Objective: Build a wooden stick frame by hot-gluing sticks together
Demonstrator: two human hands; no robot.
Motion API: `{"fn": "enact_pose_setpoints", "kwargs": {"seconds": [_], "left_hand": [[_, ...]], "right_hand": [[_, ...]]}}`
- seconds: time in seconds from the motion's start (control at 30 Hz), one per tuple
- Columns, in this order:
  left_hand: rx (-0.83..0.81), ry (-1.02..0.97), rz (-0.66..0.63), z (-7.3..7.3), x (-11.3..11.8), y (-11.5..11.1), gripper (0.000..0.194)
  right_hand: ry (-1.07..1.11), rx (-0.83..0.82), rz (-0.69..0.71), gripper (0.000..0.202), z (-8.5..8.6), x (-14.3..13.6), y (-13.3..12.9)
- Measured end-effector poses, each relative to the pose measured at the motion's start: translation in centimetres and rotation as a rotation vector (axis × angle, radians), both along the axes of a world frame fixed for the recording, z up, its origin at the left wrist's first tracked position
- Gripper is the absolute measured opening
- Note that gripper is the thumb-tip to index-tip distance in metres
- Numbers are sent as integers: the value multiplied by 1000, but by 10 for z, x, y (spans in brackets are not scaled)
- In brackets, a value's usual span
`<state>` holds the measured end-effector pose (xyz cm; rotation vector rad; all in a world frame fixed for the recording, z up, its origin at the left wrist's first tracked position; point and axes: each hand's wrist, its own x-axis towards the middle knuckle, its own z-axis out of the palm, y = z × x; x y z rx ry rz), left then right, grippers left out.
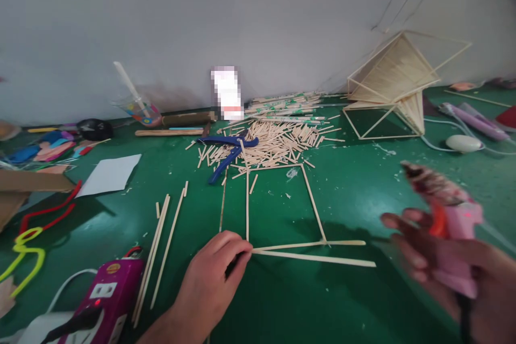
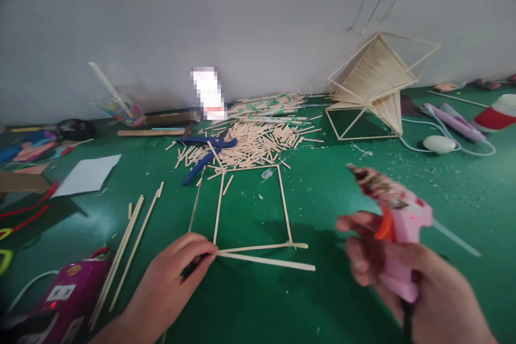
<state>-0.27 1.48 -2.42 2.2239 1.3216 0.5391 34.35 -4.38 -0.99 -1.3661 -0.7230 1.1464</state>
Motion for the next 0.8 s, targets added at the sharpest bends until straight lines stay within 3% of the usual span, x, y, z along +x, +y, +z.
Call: {"fn": "enact_pose_setpoints", "kwargs": {"seconds": [0.07, 0.17, 0.33, 0.43, 0.63, 0.8], "left_hand": [[-15, 6, -1, 1, 0, 0, 13], [-5, 21, -9, 2, 1, -1, 14], [86, 47, -46, -2, 1, -3, 18], [111, 95, -62, -2, 2, -4, 19], [216, 119, -79, 7, 3, -14, 20], [318, 89, -106, 6, 1, -34, 21]], "right_hand": [[264, -91, 81, 31, 5, -26, -2], [384, -156, 155, 34, 1, -47, -4], [358, -169, 216, 28, -17, -53, -3], [340, -113, 216, 27, -19, -56, -1], [356, -48, 232, 24, -9, -57, -7], [307, -8, 266, 23, 3, -57, -20]]}}
